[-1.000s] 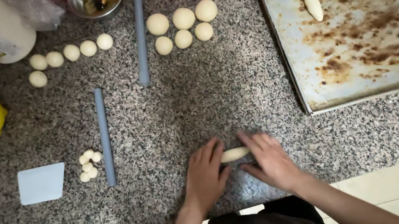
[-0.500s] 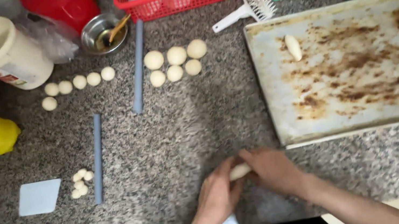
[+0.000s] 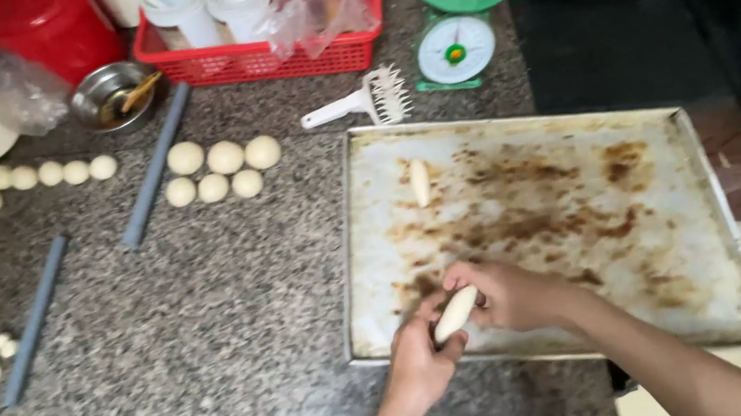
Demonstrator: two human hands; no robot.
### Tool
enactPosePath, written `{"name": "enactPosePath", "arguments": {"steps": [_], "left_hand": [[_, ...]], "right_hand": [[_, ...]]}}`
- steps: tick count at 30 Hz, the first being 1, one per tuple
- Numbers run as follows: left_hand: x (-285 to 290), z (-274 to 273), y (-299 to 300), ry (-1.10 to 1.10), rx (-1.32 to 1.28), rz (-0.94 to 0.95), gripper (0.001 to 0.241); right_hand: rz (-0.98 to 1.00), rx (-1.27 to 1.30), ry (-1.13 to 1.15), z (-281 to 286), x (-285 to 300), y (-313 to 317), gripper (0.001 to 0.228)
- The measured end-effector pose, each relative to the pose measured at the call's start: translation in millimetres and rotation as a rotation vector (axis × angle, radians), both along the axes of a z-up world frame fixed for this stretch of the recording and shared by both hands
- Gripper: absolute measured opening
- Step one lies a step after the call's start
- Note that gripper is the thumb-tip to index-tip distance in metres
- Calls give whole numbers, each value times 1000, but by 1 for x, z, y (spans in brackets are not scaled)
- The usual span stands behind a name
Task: Shape small portions of dough into rolls and place them on a baking tray.
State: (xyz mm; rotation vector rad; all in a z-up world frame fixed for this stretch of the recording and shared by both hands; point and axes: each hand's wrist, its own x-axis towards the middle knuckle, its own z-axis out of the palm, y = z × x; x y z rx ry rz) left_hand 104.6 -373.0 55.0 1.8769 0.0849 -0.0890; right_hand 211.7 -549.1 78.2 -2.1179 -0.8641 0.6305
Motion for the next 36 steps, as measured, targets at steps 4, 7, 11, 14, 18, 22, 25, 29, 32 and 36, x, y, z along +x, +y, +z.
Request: {"name": "enactPosePath", "arguments": {"steps": [4, 7, 11, 14, 18, 22, 25, 29, 32, 36], "left_hand": [[30, -23, -49, 40, -67, 108, 40], [58, -18, -81, 63, -66, 186, 34], [100, -36, -112, -66, 86, 371, 39], [134, -22, -123, 209, 81, 416, 38], [169, -33, -134, 253, 233, 493, 37], [193, -42, -139, 250, 183, 547, 39], [205, -39, -142, 274, 182, 573, 40], [217, -42, -148, 266, 156, 603, 38], [222, -56, -147, 327, 166, 600, 37], [218, -57, -146, 375, 215, 563, 39]], "right_hand": [[95, -24, -105, -8, 46, -34, 31], [117, -125, -101, -5, 79, -47, 27], [213, -68, -125, -32, 133, -60, 30], [138, -290, -165, -50, 166, -62, 34], [125, -295, -84, -47, 199, -56, 28], [126, -345, -146, -79, 229, -57, 35], [117, -358, -173, -88, 242, -59, 37], [81, -397, -179, -92, 249, -63, 39], [77, -414, -182, -105, 250, -63, 38], [64, -430, -212, -107, 246, -63, 40]]}}
